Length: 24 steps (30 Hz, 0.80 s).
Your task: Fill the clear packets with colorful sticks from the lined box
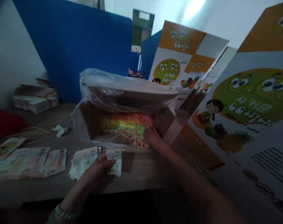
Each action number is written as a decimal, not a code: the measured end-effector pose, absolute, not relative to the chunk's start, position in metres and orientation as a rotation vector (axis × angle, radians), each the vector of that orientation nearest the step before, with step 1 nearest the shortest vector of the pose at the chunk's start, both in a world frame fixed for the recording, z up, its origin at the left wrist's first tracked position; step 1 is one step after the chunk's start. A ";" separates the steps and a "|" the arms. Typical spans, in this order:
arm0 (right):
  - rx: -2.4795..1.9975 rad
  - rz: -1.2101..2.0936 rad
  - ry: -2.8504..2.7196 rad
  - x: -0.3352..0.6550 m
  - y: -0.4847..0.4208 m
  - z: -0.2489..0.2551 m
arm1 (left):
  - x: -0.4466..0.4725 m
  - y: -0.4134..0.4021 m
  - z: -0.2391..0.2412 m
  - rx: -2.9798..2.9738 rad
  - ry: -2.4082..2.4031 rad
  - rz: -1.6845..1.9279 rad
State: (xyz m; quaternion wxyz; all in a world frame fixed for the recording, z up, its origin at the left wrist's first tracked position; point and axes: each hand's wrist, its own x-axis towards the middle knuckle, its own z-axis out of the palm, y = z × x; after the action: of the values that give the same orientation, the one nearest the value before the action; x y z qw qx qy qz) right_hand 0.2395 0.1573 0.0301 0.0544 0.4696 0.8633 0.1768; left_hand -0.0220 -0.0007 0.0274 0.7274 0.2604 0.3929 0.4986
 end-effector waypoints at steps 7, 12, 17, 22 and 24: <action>2.111 0.039 2.556 0.226 0.161 0.037 | -0.030 -0.006 0.024 0.525 0.896 1.155; 2.430 -1.004 2.797 0.187 0.147 0.042 | -0.036 -0.007 0.023 0.500 0.995 1.215; 2.183 -1.843 2.745 0.134 0.107 0.013 | -0.040 -0.012 0.017 0.750 1.174 1.209; 2.090 -1.612 2.818 0.123 0.072 -0.016 | -0.034 -0.014 0.012 1.349 1.410 1.183; 1.994 -1.330 2.875 0.119 0.058 -0.020 | -0.028 -0.018 0.015 1.463 1.415 1.226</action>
State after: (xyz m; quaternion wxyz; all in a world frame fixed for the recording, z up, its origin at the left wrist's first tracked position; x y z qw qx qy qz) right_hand 0.1193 0.0582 -0.0195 -0.2963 0.5088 0.7335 -0.3394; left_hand -0.0282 -0.0183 0.0147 0.3733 0.5712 0.5525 0.4786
